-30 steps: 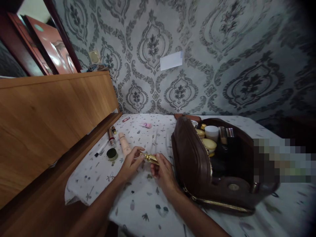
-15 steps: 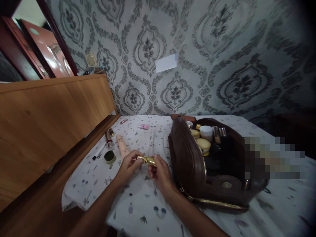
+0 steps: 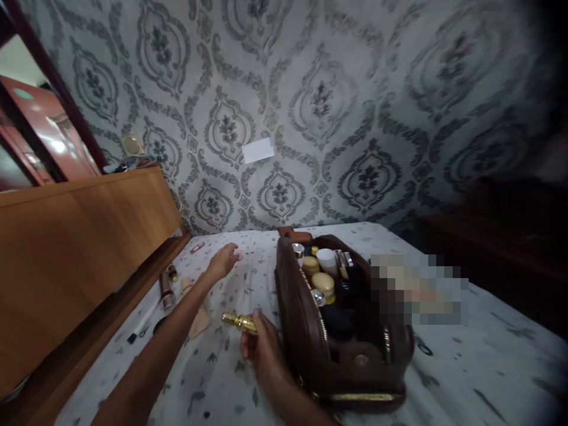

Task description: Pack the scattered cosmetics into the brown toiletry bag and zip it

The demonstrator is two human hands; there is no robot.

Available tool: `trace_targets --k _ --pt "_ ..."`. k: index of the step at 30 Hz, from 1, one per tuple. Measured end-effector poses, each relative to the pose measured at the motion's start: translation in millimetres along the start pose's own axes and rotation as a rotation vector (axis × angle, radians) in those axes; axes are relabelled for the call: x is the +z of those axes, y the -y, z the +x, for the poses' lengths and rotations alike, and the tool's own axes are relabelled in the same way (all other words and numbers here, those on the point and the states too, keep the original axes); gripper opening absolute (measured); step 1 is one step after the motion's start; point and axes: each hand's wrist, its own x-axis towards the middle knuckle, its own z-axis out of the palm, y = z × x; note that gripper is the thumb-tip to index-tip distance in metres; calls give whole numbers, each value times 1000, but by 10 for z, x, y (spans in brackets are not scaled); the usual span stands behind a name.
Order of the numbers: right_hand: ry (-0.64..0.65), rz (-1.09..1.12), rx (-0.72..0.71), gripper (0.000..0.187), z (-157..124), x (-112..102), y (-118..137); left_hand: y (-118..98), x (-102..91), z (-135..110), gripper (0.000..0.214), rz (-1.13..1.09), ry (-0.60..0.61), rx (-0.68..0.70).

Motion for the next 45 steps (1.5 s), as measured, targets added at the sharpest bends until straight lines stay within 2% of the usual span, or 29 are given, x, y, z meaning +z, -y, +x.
trace_targets --k 4,7,10,14,16,19,21,25,28,32,34,37,39,42,45 --pt "-1 -1 -11 70 66 -32 -54 93 309 316 44 165 97 45" --pt "5 10 -38 71 88 -40 -76 128 391 387 36 259 160 88" --pt "-7 26 -30 75 95 -30 -88 161 315 414 27 314 172 114" --pt "-9 16 -33 75 102 -13 -79 212 31 430 22 321 95 107" --pt "2 -3 -34 74 96 -12 -60 225 -147 431 25 167 20 61" --pt "11 12 -50 71 75 -19 -23 193 -398 381 38 -362 -45 -25" --pt "22 31 -61 69 67 -25 -3 134 -531 283 47 -634 -22 -51" --pt "45 -109 -167 56 82 -36 11 -7 -666 -41 52 -867 57 -79" --pt "44 -209 -269 36 74 -67 22 -73 -657 -307 50 -1051 76 -82" --pt "57 -619 -668 10 21 -145 43 -84 -590 -597 48 -1281 106 -44" --pt "33 -835 -803 9 18 -181 35 -73 -552 -712 45 -1372 131 -23" --pt "12 -1090 -869 13 64 -219 4 -60 -477 -872 42 -1501 143 18" --pt "11 -1161 -877 14 101 -227 -4 -63 -405 -978 43 -1566 132 40" --pt "-14 -1099 -884 11 101 -208 33 -82 -275 -1123 45 -1624 123 27" --pt "59 -984 -881 17 9 -157 117 -98 -152 -1222 44 -1690 74 17"
